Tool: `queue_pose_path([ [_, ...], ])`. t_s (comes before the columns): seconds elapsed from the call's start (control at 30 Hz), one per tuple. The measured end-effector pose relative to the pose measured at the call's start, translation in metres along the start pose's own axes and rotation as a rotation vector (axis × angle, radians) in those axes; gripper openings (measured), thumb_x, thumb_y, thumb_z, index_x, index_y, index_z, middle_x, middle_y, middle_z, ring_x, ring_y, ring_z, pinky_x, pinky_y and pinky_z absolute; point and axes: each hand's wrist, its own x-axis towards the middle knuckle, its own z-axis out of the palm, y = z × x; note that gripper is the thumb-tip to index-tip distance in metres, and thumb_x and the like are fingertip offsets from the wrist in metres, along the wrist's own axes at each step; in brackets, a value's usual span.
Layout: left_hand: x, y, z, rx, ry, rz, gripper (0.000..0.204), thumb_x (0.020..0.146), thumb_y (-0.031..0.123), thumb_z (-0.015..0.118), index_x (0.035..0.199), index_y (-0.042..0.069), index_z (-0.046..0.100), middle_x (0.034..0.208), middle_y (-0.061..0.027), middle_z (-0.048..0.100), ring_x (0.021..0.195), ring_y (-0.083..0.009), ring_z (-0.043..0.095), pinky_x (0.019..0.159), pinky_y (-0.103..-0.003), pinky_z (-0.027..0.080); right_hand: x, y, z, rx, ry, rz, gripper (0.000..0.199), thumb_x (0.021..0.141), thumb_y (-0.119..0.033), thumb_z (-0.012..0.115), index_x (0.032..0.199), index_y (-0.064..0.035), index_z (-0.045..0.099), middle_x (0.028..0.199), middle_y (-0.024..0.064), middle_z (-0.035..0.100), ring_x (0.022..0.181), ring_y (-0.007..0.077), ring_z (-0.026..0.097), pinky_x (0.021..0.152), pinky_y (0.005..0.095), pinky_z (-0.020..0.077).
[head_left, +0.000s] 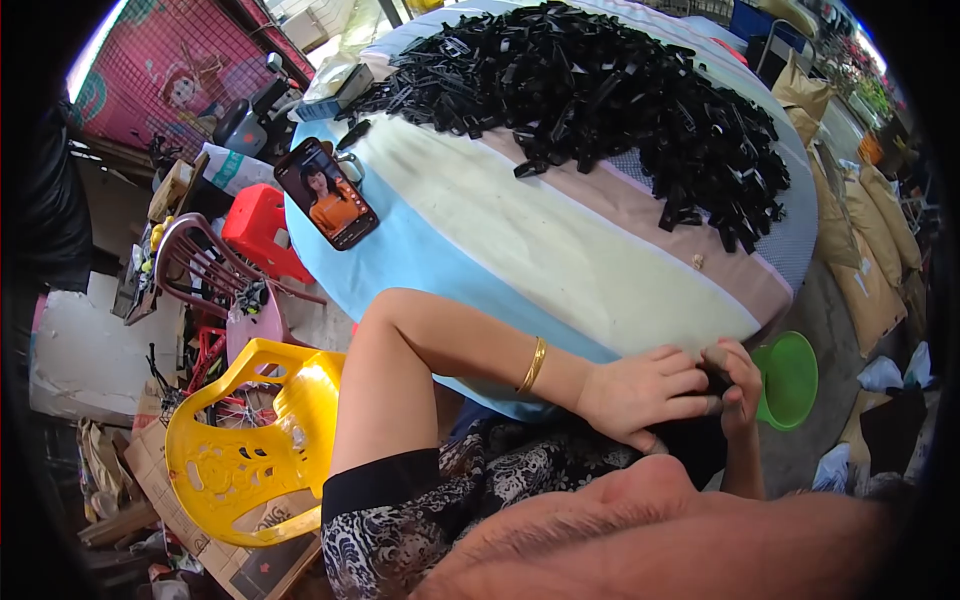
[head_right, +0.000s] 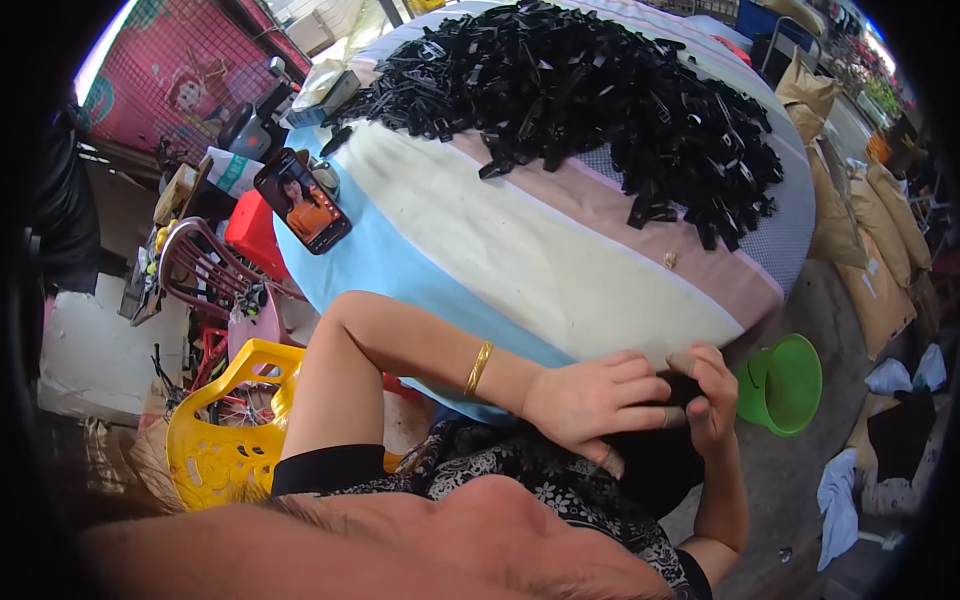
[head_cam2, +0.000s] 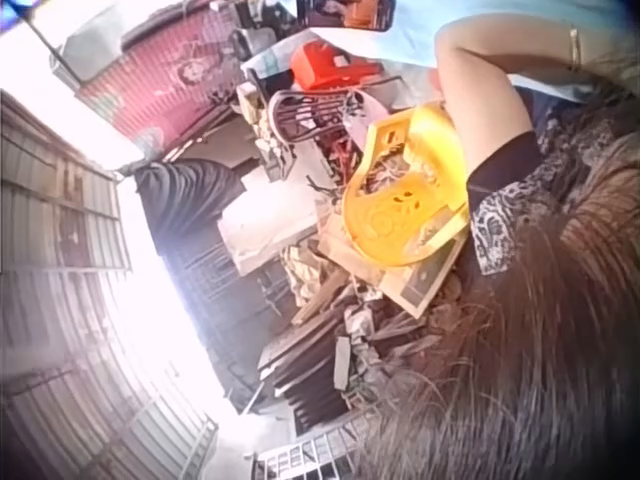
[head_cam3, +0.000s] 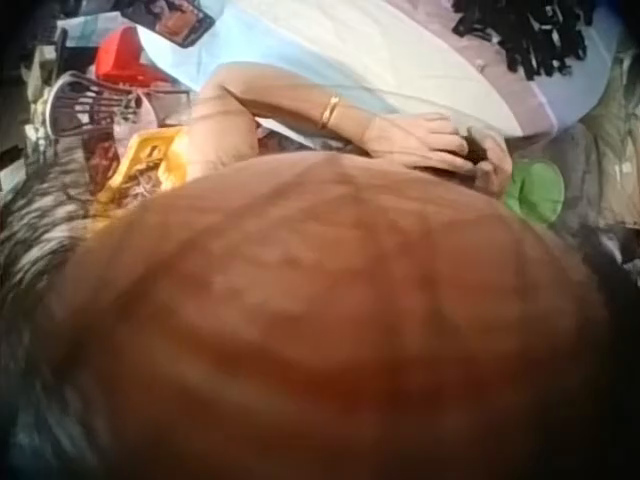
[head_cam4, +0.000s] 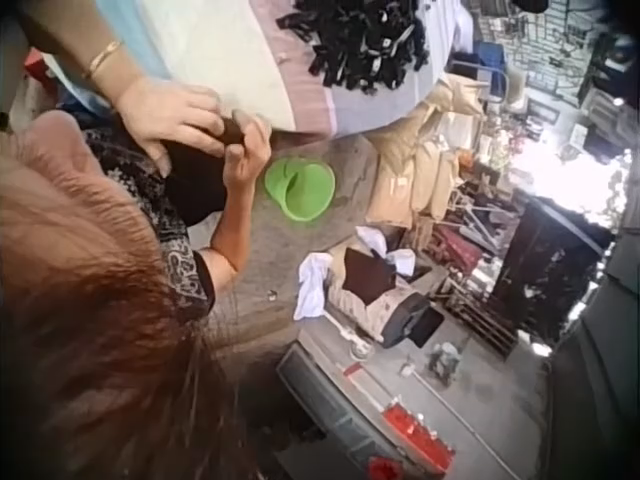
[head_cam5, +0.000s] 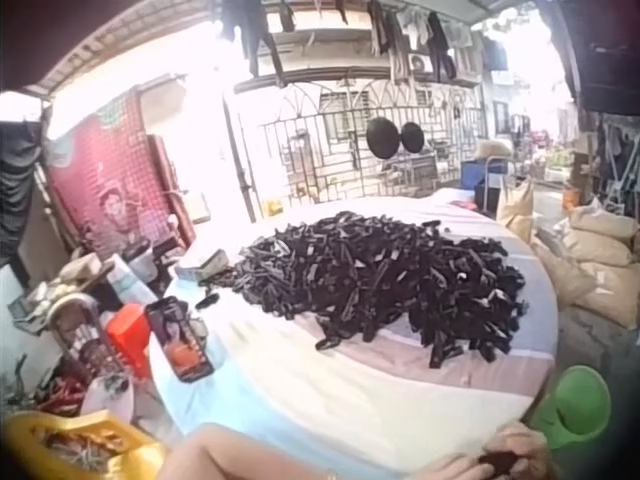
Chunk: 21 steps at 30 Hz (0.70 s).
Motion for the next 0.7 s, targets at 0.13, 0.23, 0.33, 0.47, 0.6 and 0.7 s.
queue_pose_path([
  [0.13, -0.003, -0.018, -0.025, 0.066, 0.111, 0.036, 0.053, 0.078, 0.044, 0.065, 0.111, 0.004, 0.056, 0.104, -0.0146, 0.051, 0.091, -0.0322, 0.051, 0.083, -0.042, 0.043, 0.005, -0.012, 0.005, -0.214, -0.162, -0.134, 0.073, 0.088, -0.066, 0.037, 0.092, 0.0019, 0.063, 0.089, 0.0143, 0.059, 0.084, 0.0335, 0.057, 0.094, 0.0481, 0.0379],
  [0.23, -0.021, -0.075, -0.087, 0.332, 0.262, -0.134, 0.038, 0.077, 0.026, 0.065, 0.108, 0.004, 0.058, 0.109, -0.0182, 0.053, 0.097, -0.0368, 0.051, 0.085, -0.044, 0.043, 0.011, -0.016, 0.007, -0.205, -0.186, -0.179, 0.068, 0.088, -0.062, 0.044, 0.092, 0.0023, 0.064, 0.089, 0.0136, 0.058, 0.084, 0.0325, 0.057, 0.091, 0.0476, 0.0403],
  [0.33, -0.04, -0.16, -0.168, 0.792, 0.606, -0.436, 0.038, 0.074, 0.016, 0.068, 0.11, 0.005, 0.059, 0.111, -0.0195, 0.055, 0.106, -0.0396, 0.048, 0.091, -0.044, 0.042, 0.019, -0.015, 0.003, -0.223, -0.152, -0.175, 0.065, 0.087, -0.059, 0.049, 0.091, 0.0032, 0.064, 0.089, 0.0143, 0.059, 0.084, 0.033, 0.056, 0.085, 0.0447, 0.044],
  [0.47, -0.135, -0.243, -0.283, 1.03, 0.829, -1.266, 0.061, 0.088, 0.055, 0.048, 0.118, 0.001, 0.055, 0.129, -0.0195, 0.048, 0.124, -0.0364, 0.038, 0.101, -0.054, 0.032, 0.051, -0.009, 0.018, -0.211, -0.138, -0.169, 0.063, 0.087, -0.058, 0.051, 0.09, 0.0039, 0.064, 0.089, 0.0153, 0.06, 0.084, 0.0339, 0.056, 0.08, 0.0416, 0.0459],
  [0.6, -0.176, -0.282, -0.33, 0.889, 0.901, -1.666, 0.075, 0.09, 0.06, 0.041, 0.143, 0.007, 0.036, 0.152, -0.0139, 0.027, 0.143, -0.0345, 0.013, 0.111, -0.059, 0.012, 0.059, -0.001, 0.015, -0.185, -0.182, -0.071, 0.063, 0.088, -0.058, 0.05, 0.087, 0.0038, 0.064, 0.089, 0.0168, 0.06, 0.082, 0.0335, 0.057, 0.075, 0.0395, 0.0453],
  [0.7, -0.224, -0.302, -0.358, 0.858, 0.854, -1.837, 0.077, 0.088, 0.066, 0.035, 0.144, 0.013, 0.037, 0.153, -0.013, 0.023, 0.144, -0.0322, 0.011, 0.111, -0.059, 0.011, 0.064, 0.01, 0.014, -0.069, -0.214, -0.001, 0.066, 0.087, -0.061, 0.048, 0.086, 0.0029, 0.064, 0.086, 0.0156, 0.06, 0.079, 0.03, 0.057, 0.071, 0.0373, 0.0441],
])
